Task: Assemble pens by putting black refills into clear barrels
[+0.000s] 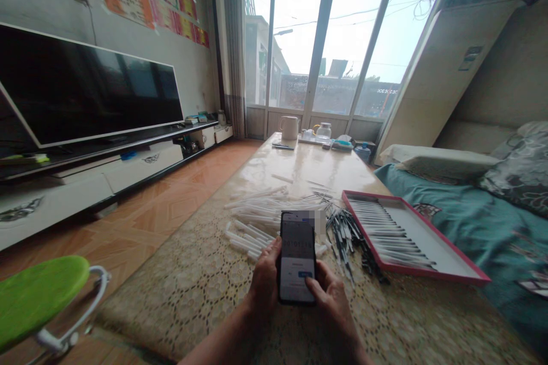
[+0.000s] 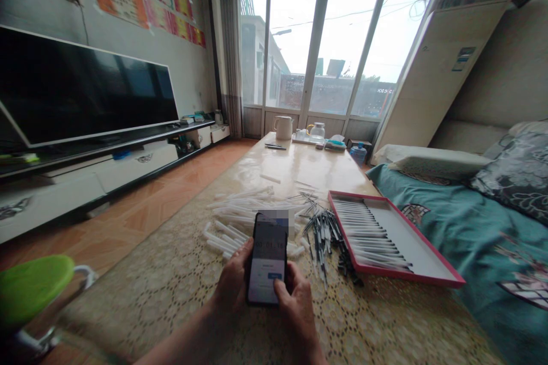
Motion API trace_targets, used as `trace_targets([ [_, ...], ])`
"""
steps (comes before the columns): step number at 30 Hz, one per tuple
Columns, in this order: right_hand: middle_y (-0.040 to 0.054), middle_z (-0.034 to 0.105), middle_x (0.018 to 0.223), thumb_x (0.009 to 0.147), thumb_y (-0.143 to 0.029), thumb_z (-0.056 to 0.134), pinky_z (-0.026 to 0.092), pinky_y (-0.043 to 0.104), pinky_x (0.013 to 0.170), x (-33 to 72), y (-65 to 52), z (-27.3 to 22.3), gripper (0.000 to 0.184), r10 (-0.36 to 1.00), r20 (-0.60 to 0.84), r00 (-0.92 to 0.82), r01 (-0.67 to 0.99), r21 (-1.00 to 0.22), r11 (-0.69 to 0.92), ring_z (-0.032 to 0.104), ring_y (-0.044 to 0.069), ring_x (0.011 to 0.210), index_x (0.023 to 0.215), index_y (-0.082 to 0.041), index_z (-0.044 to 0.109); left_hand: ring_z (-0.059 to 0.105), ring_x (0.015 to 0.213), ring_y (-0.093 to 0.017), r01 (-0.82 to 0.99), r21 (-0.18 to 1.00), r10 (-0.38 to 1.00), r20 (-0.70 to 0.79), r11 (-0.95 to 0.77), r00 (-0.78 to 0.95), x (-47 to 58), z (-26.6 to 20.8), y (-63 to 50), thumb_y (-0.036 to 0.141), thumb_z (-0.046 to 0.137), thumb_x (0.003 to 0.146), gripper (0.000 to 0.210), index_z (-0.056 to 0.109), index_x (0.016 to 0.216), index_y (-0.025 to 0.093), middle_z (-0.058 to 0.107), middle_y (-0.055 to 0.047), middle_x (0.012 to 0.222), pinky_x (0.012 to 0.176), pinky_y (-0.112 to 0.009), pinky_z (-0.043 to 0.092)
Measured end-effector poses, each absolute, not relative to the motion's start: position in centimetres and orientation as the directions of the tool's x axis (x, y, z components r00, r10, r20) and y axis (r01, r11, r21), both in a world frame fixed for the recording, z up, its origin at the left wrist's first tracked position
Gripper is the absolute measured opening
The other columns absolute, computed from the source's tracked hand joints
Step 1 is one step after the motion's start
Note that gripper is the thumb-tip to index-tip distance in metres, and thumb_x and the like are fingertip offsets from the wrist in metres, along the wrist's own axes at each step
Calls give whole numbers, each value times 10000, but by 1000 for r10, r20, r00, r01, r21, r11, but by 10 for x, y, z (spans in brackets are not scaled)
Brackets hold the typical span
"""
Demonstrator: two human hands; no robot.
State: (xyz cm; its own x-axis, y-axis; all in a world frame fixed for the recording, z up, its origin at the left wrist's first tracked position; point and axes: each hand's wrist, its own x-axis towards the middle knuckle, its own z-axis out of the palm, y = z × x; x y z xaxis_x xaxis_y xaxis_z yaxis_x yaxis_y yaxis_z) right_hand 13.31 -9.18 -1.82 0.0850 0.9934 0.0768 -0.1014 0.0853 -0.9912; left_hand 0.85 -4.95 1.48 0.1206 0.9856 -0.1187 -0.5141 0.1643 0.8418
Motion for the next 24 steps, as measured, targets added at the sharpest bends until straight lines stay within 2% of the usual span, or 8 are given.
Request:
trace_targets([
  [8,90,698,901,718,-261,618,488,343,752,133,-93,-16,209,994,72,80,-112,-990,81,637,262,856,900,-157,611,619,706,-227,-533,831,987,-122,159,103,9,14,-49,483,643,686,360,686,801,145,682,-44,708,687,-336,468],
  [17,88,700,907,716,-292,622,494,343,760,133,-92,-17,222,994,56,94,-111,-992,66,640,261,866,892,-157,607,600,643,-185,-599,773,974,-114,210,194,11,9,-48,467,591,757,336,655,820,142,657,-22,700,645,-317,469],
  [24,84,701,888,711,-318,632,503,342,744,132,-93,-12,232,993,66,96,-100,-992,76,642,267,858,881,-162,604,620,691,-208,-556,814,986,-131,166,103,9,9,-49,487,649,693,392,682,834,124,675,-43,718,694,-323,466],
])
